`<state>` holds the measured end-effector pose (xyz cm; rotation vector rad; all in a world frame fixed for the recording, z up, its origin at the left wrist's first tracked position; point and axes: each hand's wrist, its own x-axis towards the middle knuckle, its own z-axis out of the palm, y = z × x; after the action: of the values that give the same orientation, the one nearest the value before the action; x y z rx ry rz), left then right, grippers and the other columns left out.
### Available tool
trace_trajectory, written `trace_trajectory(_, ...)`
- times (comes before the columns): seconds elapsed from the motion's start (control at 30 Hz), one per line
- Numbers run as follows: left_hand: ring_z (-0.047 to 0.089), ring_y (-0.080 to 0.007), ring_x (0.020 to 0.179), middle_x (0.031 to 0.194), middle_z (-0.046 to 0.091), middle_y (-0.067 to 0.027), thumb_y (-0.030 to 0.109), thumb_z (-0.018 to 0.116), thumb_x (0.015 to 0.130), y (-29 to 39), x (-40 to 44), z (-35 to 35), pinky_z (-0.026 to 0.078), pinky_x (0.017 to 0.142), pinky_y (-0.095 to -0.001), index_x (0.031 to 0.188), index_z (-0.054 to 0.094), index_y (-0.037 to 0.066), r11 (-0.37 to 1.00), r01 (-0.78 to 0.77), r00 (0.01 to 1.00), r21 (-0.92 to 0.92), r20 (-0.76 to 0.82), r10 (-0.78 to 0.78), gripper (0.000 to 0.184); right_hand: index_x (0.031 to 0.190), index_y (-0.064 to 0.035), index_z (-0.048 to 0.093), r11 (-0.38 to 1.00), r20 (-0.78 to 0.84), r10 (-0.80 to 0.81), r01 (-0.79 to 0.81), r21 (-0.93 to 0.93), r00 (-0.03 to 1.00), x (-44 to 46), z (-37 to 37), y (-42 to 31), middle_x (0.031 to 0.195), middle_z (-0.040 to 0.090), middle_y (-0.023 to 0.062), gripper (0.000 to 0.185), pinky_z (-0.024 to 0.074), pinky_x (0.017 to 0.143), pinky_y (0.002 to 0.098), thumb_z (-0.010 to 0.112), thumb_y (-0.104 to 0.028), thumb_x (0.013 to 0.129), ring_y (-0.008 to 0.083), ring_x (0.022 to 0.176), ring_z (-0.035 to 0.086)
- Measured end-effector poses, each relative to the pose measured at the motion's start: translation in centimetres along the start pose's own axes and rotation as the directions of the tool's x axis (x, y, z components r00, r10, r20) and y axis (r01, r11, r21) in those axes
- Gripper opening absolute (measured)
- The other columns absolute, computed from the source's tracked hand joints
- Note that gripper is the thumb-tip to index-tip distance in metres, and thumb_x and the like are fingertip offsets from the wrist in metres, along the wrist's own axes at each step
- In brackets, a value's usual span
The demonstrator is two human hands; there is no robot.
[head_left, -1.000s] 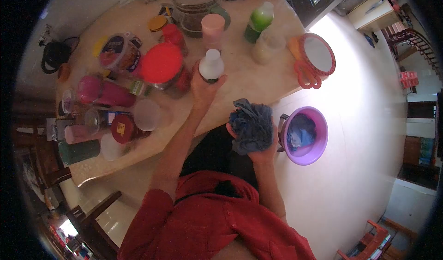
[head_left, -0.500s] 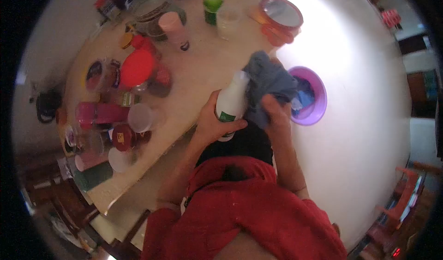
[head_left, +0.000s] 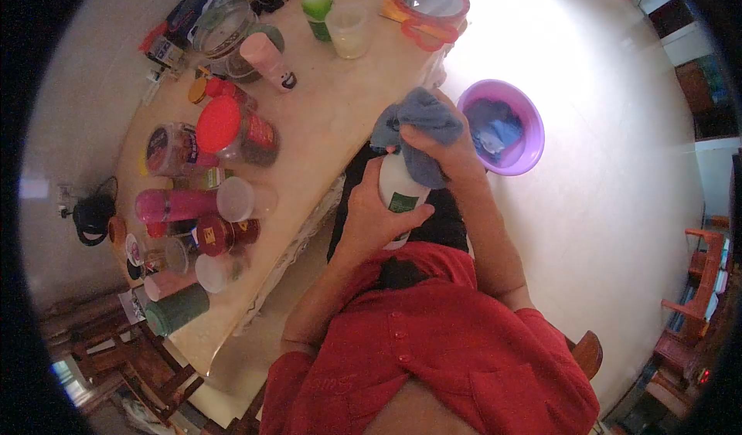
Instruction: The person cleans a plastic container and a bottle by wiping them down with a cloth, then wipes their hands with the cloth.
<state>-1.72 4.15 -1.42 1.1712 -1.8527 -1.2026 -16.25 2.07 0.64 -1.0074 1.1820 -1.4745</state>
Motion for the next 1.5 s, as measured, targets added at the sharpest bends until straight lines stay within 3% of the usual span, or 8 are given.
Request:
trace_trajectory(0.17,0.058,-0.0327,0.086,0.092,0.058,-0.0193,0.029,0.076,0.055,0.3,-0.3,0.3,0.046,0.074,-0.0388,0.112,0.039,0.002,0.990,-0.052,0.999,-0.131,-0.022,0.049,0.073,0.093,-0.0027,0.056,0.977,0.036,0.093,-0.099,0.190,0.995,-0.6,-0.7,0.3,0.086,0.060,0.0068,0.040,0.0460,0.071,0.0296,0.075,-0.021,0.063,0.0159,0.078,0.057)
trace_trajectory(0.23,0.058,-0.0330,0.086,0.094,0.057,-0.0191,0.029,0.076,0.055,0.8,-0.3,0.0,0.046,0.074,-0.0387,0.111,0.040,0.002,0.999,-0.009,1.000,0.035,-0.022,0.010,0.073,0.103,-0.0025,0.046,0.967,-0.031,-0.177,0.168,-0.190,0.984,-1.5,0.5,-0.8,0.091,0.057,0.0046,0.040,0.0450,0.073,0.0258,0.068,-0.008,0.069,0.0121,0.082,0.056)
trace_trajectory(0.33,0.057,-0.0332,0.087,0.096,0.055,-0.0185,0.028,0.077,0.054,1.1,-0.1,0.1,0.046,0.073,-0.0392,0.112,0.040,0.002,0.969,-0.049,0.990,0.241,-0.118,0.079,0.073,0.098,-0.0036,0.053,0.948,-0.164,-0.260,0.220,-0.230,0.952,-1.6,1.1,-0.3,0.089,0.058,0.0076,0.041,0.0439,0.075,0.0290,0.073,-0.016,0.065,0.0153,0.083,0.055)
trace_trajectory(0.57,0.056,-0.0326,0.088,0.097,0.055,-0.0166,0.026,0.077,0.053,1.3,-0.2,0.2,0.046,0.074,-0.0392,0.111,0.041,0.003,0.972,-0.051,0.985,0.228,-0.147,0.086,0.072,0.101,-0.0044,0.052,0.971,-0.240,-0.196,0.155,-0.180,0.951,-2.7,1.1,-1.5,0.092,0.057,0.0061,0.039,0.0416,0.080,0.0293,0.070,-0.013,0.068,0.0159,0.089,0.053)
trace_trajectory(0.63,0.057,-0.0319,0.087,0.095,0.056,-0.0162,0.027,0.077,0.053,2.0,-0.4,-0.3,0.046,0.073,-0.0384,0.110,0.042,0.004,0.989,0.027,0.996,0.148,-0.088,-0.014,0.071,0.107,-0.0050,0.049,0.925,-0.172,0.043,0.025,0.378,0.984,-3.3,-0.3,-0.7,0.097,0.055,0.0041,0.045,0.0395,0.084,0.0299,0.068,-0.010,0.067,0.0163,0.093,0.051)
trace_trajectory(0.73,0.057,-0.0308,0.086,0.094,0.056,-0.0156,0.028,0.077,0.053,2.5,-0.5,-0.6,0.046,0.072,-0.0374,0.108,0.043,0.004,0.986,-0.043,0.996,0.160,-0.074,0.055,0.069,0.115,-0.0058,0.045,0.885,-0.035,0.118,-0.089,0.457,0.992,-3.0,-2.6,-0.6,0.101,0.052,0.0030,0.055,0.0377,0.086,0.0299,0.067,-0.009,0.065,0.0166,0.095,0.049)
trace_trajectory(1.37,0.056,-0.0309,0.086,0.093,0.054,-0.0149,0.026,0.076,0.054,2.7,-0.6,0.0,0.047,0.070,-0.0372,0.107,0.042,0.003,0.914,-0.136,0.959,0.382,-0.181,0.219,0.067,0.102,-0.0051,0.050,0.983,-0.148,-0.110,0.130,0.127,0.983,-2.6,-2.2,0.5,0.093,0.054,0.0016,0.046,0.0400,0.081,0.0258,0.073,-0.011,0.062,0.0137,0.087,0.051)
trace_trajectory(1.5,0.055,-0.0299,0.088,0.094,0.055,-0.0165,0.027,0.077,0.055,2.7,-0.3,-0.8,0.046,0.073,-0.0352,0.110,0.041,0.003,0.992,-0.022,0.998,0.121,-0.049,0.028,0.070,0.104,-0.0056,0.050,0.978,-0.206,-0.126,0.156,0.138,0.970,-2.8,-0.2,0.3,0.095,0.053,0.0016,0.043,0.0398,0.082,0.0269,0.071,-0.014,0.067,0.0138,0.088,0.050)
